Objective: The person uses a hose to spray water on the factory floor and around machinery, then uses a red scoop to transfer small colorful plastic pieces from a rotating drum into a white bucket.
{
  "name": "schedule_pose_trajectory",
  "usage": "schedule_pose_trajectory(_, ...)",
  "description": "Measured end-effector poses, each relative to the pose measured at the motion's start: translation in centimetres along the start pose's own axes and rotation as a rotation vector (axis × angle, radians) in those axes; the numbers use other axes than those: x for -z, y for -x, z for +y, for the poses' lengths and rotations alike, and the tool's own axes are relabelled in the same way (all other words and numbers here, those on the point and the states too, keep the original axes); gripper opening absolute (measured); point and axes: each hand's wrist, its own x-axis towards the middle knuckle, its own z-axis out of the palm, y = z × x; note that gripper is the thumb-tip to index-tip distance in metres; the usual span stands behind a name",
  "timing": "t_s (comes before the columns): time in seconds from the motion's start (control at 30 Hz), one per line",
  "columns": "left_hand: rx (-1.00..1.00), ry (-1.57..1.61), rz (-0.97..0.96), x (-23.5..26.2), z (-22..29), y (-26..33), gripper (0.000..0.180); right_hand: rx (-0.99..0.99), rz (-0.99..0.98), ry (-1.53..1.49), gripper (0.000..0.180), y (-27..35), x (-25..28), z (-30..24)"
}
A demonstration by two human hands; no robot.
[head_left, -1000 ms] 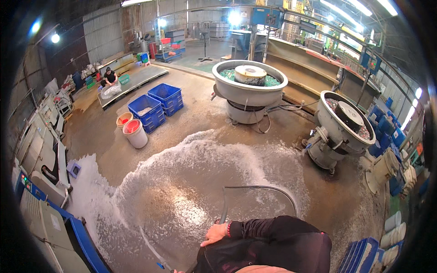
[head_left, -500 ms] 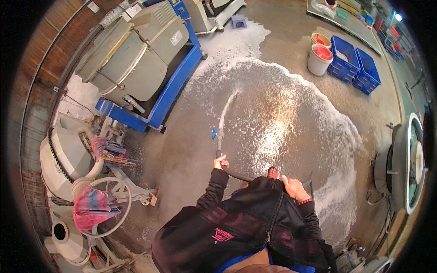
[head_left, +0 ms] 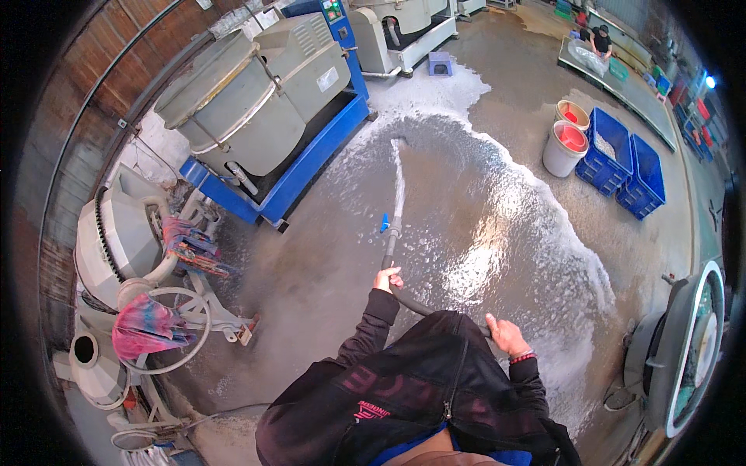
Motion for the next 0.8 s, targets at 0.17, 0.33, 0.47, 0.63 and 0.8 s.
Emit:
schedule_pose_trajectory(0.17, 0.02, -0.006, -0.056, -3.5, -1.1, -0.8, 0.047, 0.042, -0.039, 0.054, 0.065, -0.1, 1.4, 1.3)
schedule_pose_trajectory(0.33, -0.087, -0.028, -0.04, -6.9, -2.4, -0.9, 0.049, -0.038, -0.021, 0.003, 0.065, -1.6, 2.4, 4.2)
schedule_pose_trajectory(0.47, -0.139, -0.037, -0.077, -9.8, -2.0, -3.0, 0.043, -0.086, -0.011, -0.022, 0.067, -5.2, 1.8, 6.9)
schedule_pose_trajectory(0.63, -0.115, -0.107, -0.006, -12.8, -0.7, -8.6, 0.027, 0.059, 0.047, 0.044, 0.048, -11.7, 0.4, 9.9)
schedule_pose_trajectory(0.8, -0.099, -0.131, 0.026, -16.9, 2.2, -16.1, 0.031, -0.18, -0.017, -0.1, 0.066, -19.5, 0.7, 11.0)
